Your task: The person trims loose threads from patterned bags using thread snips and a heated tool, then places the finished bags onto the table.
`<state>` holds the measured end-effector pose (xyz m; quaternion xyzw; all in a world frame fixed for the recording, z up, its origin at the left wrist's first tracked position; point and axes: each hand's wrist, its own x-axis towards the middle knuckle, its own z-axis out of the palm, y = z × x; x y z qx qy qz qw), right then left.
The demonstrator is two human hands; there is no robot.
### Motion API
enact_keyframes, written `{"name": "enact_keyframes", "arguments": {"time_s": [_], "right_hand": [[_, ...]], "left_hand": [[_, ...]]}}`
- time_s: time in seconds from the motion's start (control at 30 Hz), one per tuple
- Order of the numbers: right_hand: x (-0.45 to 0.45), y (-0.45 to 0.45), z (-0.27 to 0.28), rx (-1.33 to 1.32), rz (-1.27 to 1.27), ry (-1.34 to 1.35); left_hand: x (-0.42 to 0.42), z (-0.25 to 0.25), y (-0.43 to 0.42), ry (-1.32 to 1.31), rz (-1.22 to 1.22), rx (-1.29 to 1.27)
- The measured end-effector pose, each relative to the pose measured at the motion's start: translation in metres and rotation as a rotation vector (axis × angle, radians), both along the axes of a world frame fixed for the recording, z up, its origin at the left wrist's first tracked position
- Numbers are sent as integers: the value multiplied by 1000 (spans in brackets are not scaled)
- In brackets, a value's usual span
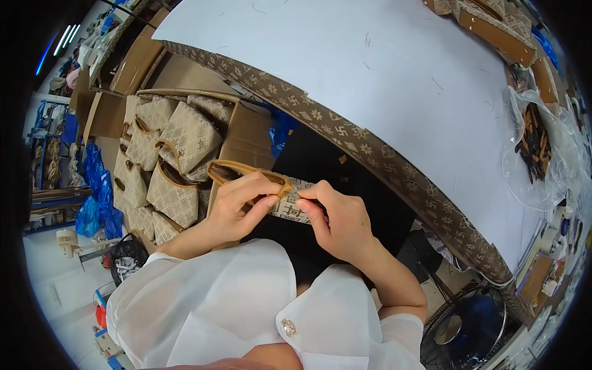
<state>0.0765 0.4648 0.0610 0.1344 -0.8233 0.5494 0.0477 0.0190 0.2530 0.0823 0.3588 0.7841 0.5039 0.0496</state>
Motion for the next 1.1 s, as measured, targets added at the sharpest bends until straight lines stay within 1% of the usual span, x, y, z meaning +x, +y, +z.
{"name": "enact_keyframes", "arguments": {"time_s": [0.13, 0.17, 0.37, 0.43, 0.57, 0.73, 0.83, 0.93, 1.0, 1.03, 1.07, 1.1], "right_hand": [[10, 3, -4, -95, -2, -62], [13, 5, -4, -123, -7, -85], [28, 15, 12, 3, -11, -191], [31, 17, 18, 45, -14, -256], [34, 20, 27, 89, -13, -294], [36, 20, 21, 68, -41, -237], [35, 25, 27, 238, -18, -271], [32, 36, 25, 259, 16, -295], [32, 37, 23, 273, 37, -305], [30, 34, 20, 198, -3, -308], [28, 30, 16, 123, -38, -312], [27, 25, 12, 47, -71, -319]], "left_hand": [[9, -5, 6, 25, 35, -4], [10, -8, 8, 74, 26, 2], [14, -17, 19, 301, -30, 13], [16, -20, 21, 298, -39, 23], [18, -22, 24, 301, -48, 38], [19, -26, 26, 315, -51, 35], [22, -27, 28, 310, -62, 14], [25, -26, 31, 288, -79, -16], [26, -23, 28, 44, -22, -89], [26, -20, 27, -73, 13, -125], [24, -17, 27, -74, 20, -122], [22, -12, 29, -361, 49, -8]]}}
